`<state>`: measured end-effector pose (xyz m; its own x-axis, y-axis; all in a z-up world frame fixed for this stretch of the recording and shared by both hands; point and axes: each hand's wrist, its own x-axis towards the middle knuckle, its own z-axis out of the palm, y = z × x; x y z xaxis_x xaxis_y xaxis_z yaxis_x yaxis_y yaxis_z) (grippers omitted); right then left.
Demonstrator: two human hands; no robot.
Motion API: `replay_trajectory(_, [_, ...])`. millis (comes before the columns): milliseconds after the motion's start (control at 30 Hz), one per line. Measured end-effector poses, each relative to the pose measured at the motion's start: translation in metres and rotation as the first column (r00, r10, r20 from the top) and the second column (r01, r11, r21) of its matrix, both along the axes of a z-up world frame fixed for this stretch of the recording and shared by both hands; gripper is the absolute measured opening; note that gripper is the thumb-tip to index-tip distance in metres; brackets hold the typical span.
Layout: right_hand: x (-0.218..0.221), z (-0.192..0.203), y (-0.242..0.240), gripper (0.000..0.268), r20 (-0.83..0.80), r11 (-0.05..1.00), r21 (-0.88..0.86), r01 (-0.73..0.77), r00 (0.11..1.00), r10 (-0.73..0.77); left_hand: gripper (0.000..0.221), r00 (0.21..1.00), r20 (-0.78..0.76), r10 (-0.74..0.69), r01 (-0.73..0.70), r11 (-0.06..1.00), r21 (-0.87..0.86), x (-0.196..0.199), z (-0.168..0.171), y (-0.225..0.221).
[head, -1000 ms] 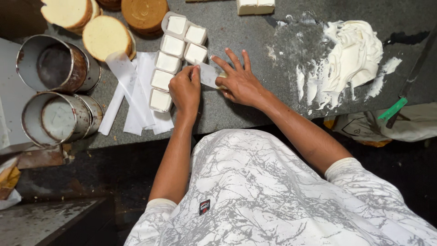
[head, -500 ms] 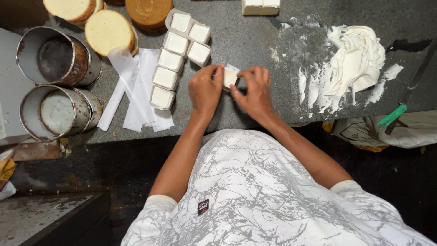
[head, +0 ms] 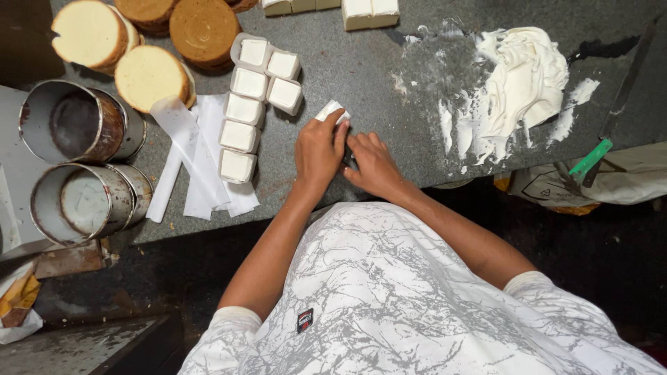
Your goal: The person wraps individual cake slices in paper by hand, taking slices from a grid and placing them on paper strips to be folded.
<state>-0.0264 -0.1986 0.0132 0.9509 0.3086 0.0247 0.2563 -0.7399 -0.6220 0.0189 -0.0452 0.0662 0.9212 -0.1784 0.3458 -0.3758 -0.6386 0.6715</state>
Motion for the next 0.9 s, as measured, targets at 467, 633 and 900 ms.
replay_trajectory(467, [0.000,0.002,-0.001,0.074,-0.080,1.000,-0.025,0.004,0.997,-0.006,0.048,0.930,-0.348,0.118,-0.130,0.992,-0.009,0.027,-0.004,0.024])
replay_trajectory(633, [0.000,-0.002,-0.001,0.077,-0.088,0.999,-0.048,-0.007,0.996,0.002,0.065,0.943,-0.325,0.070,-0.082,0.996,-0.022,0.031,-0.012,0.036])
replay_trajectory(900, [0.004,0.007,-0.006,0.074,-0.156,0.995,0.049,0.086,0.985,-0.078,0.049,0.804,-0.565,0.187,-0.201,0.979,0.039,0.054,-0.024,0.057])
